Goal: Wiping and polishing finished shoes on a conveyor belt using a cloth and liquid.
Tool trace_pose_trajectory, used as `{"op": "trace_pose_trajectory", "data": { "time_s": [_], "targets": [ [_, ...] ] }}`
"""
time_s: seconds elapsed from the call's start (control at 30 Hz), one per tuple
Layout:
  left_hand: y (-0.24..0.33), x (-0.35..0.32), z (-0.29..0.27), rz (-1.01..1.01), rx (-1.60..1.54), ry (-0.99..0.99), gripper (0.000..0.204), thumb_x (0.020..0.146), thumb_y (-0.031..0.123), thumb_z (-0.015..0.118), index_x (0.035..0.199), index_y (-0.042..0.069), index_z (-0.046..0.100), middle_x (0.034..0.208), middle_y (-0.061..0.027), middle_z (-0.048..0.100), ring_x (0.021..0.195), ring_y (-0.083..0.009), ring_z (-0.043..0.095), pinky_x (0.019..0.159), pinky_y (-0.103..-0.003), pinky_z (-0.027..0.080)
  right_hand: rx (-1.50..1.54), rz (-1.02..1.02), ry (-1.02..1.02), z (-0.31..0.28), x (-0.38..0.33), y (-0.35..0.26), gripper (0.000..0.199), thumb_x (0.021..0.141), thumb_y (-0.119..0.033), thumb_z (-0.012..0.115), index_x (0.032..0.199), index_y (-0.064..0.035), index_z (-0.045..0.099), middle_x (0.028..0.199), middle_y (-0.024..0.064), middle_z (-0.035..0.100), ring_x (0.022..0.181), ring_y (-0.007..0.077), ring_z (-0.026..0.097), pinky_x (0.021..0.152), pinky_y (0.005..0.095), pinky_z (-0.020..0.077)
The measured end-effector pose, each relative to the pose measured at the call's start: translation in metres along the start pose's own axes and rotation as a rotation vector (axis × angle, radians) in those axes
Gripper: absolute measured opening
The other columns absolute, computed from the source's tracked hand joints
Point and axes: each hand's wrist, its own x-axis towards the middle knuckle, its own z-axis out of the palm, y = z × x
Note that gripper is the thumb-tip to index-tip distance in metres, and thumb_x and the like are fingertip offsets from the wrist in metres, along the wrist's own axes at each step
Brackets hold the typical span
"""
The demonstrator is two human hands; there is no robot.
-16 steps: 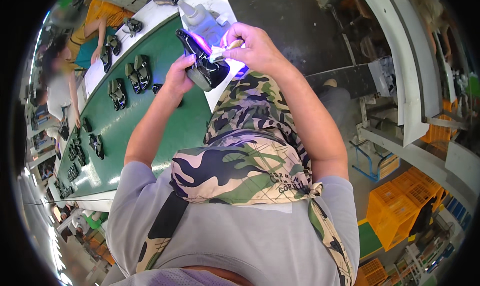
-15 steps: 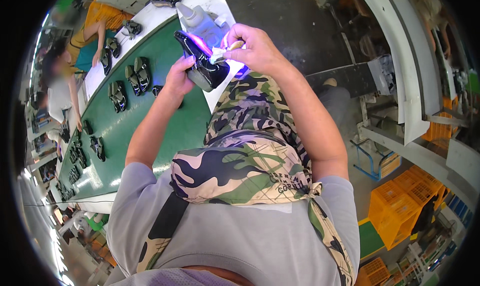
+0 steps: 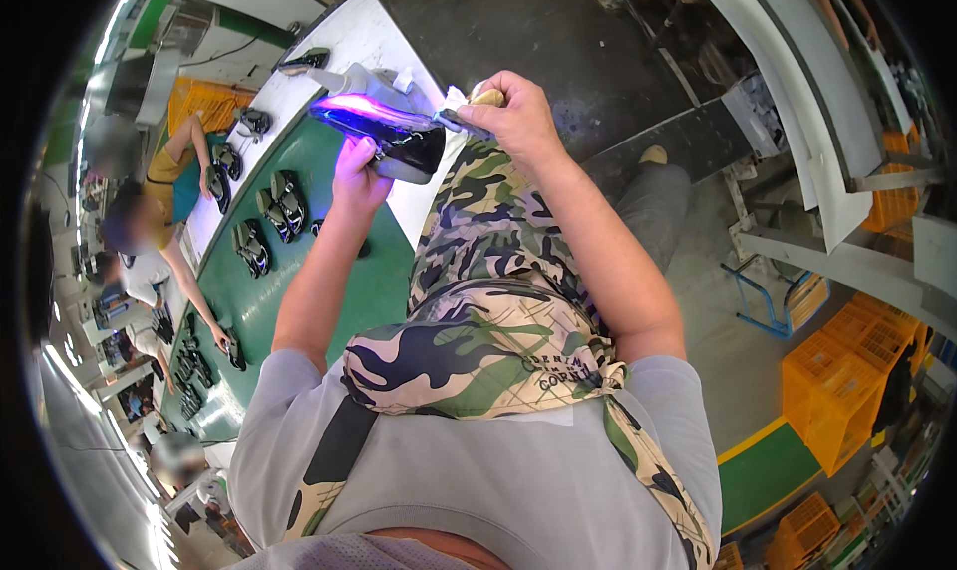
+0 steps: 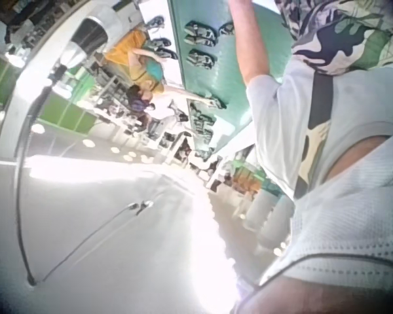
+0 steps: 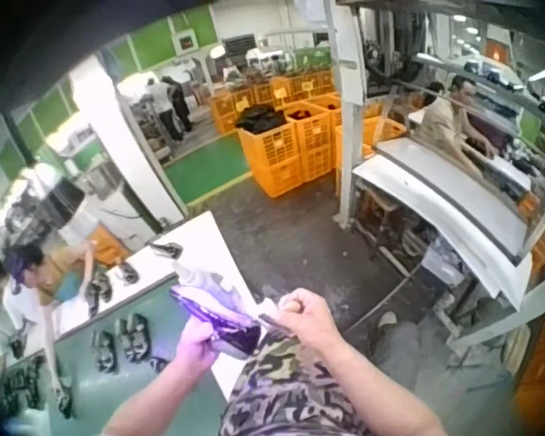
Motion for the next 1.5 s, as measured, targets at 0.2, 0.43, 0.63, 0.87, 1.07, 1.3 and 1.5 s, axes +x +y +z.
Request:
{"op": "trace_pose_trajectory", "data": {
  "time_s": [0.2, 0.43, 0.63, 0.87, 1.07, 1.3, 1.5],
  "targets": [
    [-0.008, 0.032, 0.052, 0.179, 0.372, -0.011, 0.075, 0.065, 0.009, 0.081, 0.13, 0.005, 0.042, 0.114, -0.0074, 0.055, 0.113, -0.0249, 0.055, 0.104, -0.039, 0.042, 0.08, 0.013, 0.228, -0.036, 0.001, -0.003, 0.018, 0.074, 0.001, 0.076, 0.084, -0.0023, 0.062, 0.077, 0.0007, 0.061, 0.068, 0.0076, 0.056, 0.061, 0.0245, 0.0475],
    [-0.023, 0.073, 0.085, 0.255, 0.851, 0.012, 0.076, 0.062, 0.005, 0.085, 0.127, -0.002, 0.046, 0.114, -0.0137, 0.06, 0.106, -0.0246, 0.062, 0.098, -0.039, 0.049, 0.307, -0.052, 0.348, -0.072, 0.001, -0.007, 0.022, 0.076, 0.004, 0.075, 0.079, -0.0072, 0.057, 0.075, 0.0009, 0.06, 0.066, 0.0097, 0.057, 0.06, 0.0258, 0.0488],
    [-0.025, 0.149, 0.218, 0.356, 0.925, -0.221, 0.067, 0.065, 0.003, 0.081, 0.123, -0.003, 0.049, 0.11, -0.0126, 0.061, 0.1, -0.023, 0.062, 0.094, -0.037, 0.05, 0.729, -0.074, 0.4, -0.139, -0.01, -0.003, 0.019, 0.084, -0.004, 0.071, 0.094, -0.0067, 0.056, 0.089, 0.0033, 0.062, 0.077, 0.0131, 0.06, 0.068, 0.0287, 0.0491],
    [-0.051, 0.258, 0.372, 0.384, 0.847, -0.367, 0.057, 0.071, 0.007, 0.084, 0.118, 0.0, 0.052, 0.107, -0.0076, 0.062, 0.095, -0.0183, 0.061, 0.089, -0.032, 0.049, 0.759, 0.065, 0.736, -0.211, -0.016, 0.091, 0.019, 0.082, -0.006, 0.072, 0.092, -0.0079, 0.056, 0.085, 0.0026, 0.061, 0.071, 0.0138, 0.058, 0.063, 0.0302, 0.0471],
    [-0.09, 0.323, 0.475, 0.299, 0.871, -0.45, 0.05, 0.073, 0.005, 0.082, 0.113, -0.003, 0.055, 0.099, -0.0091, 0.064, 0.088, -0.0186, 0.063, 0.08, -0.033, 0.054, 0.738, 0.123, 0.784, -0.247, -0.014, 0.125, 0.02, 0.08, -0.008, 0.074, 0.089, -0.0098, 0.057, 0.077, 0.0002, 0.061, 0.066, 0.0117, 0.057, 0.059, 0.0284, 0.0444],
    [-0.177, 0.4, 0.517, 0.64, 1.628, -0.388, 0.093, 0.056, 0.042, 0.089, 0.123, -0.01, 0.051, 0.111, -0.025, 0.066, 0.104, -0.0351, 0.065, 0.091, -0.039, 0.05, 0.749, 0.079, 0.812, -0.263, -0.003, 0.119, 0.022, 0.078, -0.006, 0.077, 0.087, -0.0107, 0.058, 0.078, -0.0015, 0.062, 0.063, 0.0084, 0.055, 0.056, 0.0224, 0.0413],
    [-0.245, 0.443, 0.536, 0.641, 1.862, -0.481, 0.087, 0.058, 0.041, 0.087, 0.119, -0.008, 0.05, 0.111, -0.0263, 0.065, 0.107, -0.0371, 0.063, 0.092, -0.041, 0.05, 0.789, 0.014, 0.799, -0.265, 0.004, 0.109, 0.022, 0.077, -0.004, 0.078, 0.089, -0.0102, 0.06, 0.08, -0.0025, 0.062, 0.064, 0.007, 0.054, 0.056, 0.0222, 0.0412]
  ]
}}
